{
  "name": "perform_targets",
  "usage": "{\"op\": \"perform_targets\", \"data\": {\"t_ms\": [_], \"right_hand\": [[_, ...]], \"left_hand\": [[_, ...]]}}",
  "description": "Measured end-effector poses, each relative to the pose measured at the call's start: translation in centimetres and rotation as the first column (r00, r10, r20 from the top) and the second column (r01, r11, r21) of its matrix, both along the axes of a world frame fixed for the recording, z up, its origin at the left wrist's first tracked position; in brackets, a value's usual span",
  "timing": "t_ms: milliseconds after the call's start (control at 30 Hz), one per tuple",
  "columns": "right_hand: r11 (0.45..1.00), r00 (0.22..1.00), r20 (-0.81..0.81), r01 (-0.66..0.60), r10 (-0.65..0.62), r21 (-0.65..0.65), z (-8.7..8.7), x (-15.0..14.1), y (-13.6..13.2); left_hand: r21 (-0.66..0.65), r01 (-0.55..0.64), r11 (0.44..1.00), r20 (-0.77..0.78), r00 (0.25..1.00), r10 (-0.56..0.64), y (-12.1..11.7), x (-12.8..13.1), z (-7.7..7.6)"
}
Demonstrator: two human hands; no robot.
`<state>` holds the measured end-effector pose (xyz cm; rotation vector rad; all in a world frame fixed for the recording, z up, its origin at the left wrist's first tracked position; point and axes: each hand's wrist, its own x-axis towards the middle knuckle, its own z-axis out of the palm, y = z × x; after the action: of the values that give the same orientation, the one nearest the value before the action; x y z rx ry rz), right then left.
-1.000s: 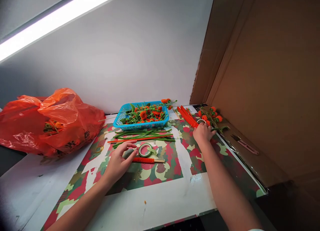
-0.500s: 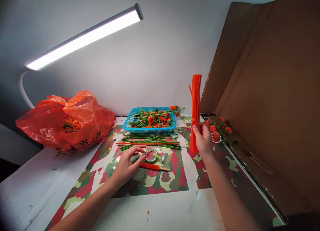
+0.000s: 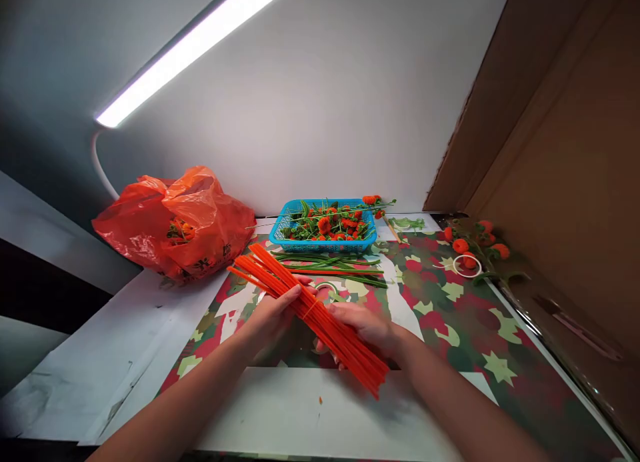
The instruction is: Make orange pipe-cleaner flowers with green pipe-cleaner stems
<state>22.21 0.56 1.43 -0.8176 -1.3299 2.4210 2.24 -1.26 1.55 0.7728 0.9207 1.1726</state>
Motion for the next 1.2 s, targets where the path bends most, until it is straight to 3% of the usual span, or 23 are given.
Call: {"op": "perform_targets", "data": {"t_ms": [100, 233, 367, 567, 767, 967, 1067, 1200], "right_hand": [[0.999, 0.999, -0.025, -0.029, 0.03, 0.029, 0.0, 0.0, 0.0], [0.995, 0.997, -0.025, 0.077, -0.076, 0.07, -0.3, 0.0, 0.2], [0.998, 0.998, -0.034, 0.054, -0.052, 0.034, -0.7, -0.1, 0.2], [0.979, 0.979, -0.011, 0.202, -0.202, -0.001, -0.2, -0.3, -0.1], [0.936, 0.96, 0.001, 0.274, -0.282, 0.219, -0.7, -1.1, -0.1], [0.797, 0.891, -0.018, 0.414, -0.453, 0.439, -1.1, -1.8, -0.3], [0.777, 0.858, -0.054, 0.488, -0.511, 0.397, -1.0, -1.9, -0.3], [0.814, 0.842, -0.067, 0.535, -0.535, 0.224, -0.7, -1.8, -0.3]], "left_hand": [[-0.003, -0.028, 1.0, 0.002, 1.0, 0.028, 0.1, 0.2, 0.0], [0.054, -0.068, 0.996, -0.029, 0.997, 0.07, 0.6, 0.2, 0.2], [0.081, -0.004, 0.997, -0.065, 0.998, 0.009, 0.8, 0.0, 0.0], [0.067, 0.083, 0.994, -0.066, 0.995, -0.078, 0.5, 0.0, -0.9], [0.036, 0.17, 0.985, -0.12, 0.979, -0.165, 0.2, 0.4, -1.0], [0.005, 0.126, 0.992, -0.084, 0.988, -0.126, 0.0, 0.7, -0.5], [-0.007, 0.094, 0.996, -0.031, 0.995, -0.094, -0.1, 0.8, -0.2], [0.01, 0.115, 0.993, -0.017, 0.993, -0.114, -0.3, 0.9, 0.0]]}}
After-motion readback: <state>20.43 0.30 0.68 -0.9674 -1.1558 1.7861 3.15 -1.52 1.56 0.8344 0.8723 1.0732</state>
